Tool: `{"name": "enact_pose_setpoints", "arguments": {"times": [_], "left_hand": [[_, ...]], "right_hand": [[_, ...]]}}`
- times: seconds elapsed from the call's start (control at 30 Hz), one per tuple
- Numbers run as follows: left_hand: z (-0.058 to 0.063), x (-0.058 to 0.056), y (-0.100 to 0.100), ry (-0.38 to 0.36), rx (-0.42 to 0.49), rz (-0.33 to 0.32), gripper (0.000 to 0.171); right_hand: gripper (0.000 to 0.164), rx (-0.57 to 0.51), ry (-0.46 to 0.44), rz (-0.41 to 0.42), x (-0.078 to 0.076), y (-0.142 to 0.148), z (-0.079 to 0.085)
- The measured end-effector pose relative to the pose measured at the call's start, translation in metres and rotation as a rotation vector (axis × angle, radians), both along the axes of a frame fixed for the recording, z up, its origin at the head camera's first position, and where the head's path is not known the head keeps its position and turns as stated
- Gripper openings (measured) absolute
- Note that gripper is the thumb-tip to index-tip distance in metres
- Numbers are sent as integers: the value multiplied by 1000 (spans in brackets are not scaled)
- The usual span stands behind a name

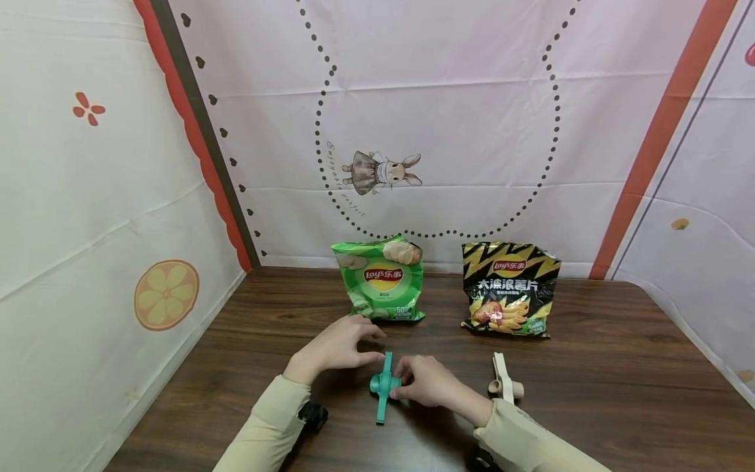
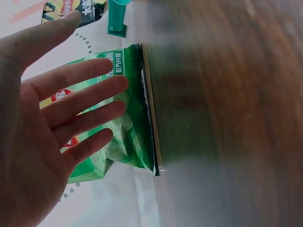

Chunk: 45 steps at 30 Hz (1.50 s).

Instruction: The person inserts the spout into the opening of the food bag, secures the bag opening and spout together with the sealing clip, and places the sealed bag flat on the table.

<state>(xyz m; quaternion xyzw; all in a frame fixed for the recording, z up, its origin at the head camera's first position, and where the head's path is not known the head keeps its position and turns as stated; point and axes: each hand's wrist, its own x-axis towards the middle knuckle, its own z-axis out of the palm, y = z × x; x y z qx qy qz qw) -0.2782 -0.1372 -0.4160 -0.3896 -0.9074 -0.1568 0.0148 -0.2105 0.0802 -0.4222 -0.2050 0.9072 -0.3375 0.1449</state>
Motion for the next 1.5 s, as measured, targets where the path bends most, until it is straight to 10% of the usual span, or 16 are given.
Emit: {"name": "enact_pose_setpoints", "arguments": {"times": [0.7,1.5], "left_hand": [[2,-1,-5,-33,31,-2,43],[13,-3,-21,-331,317,-103,44]], "right_hand": [[19,-86,-34,-23,0,0,2],[21,-257,-125,-72,-7,9,21]]}}
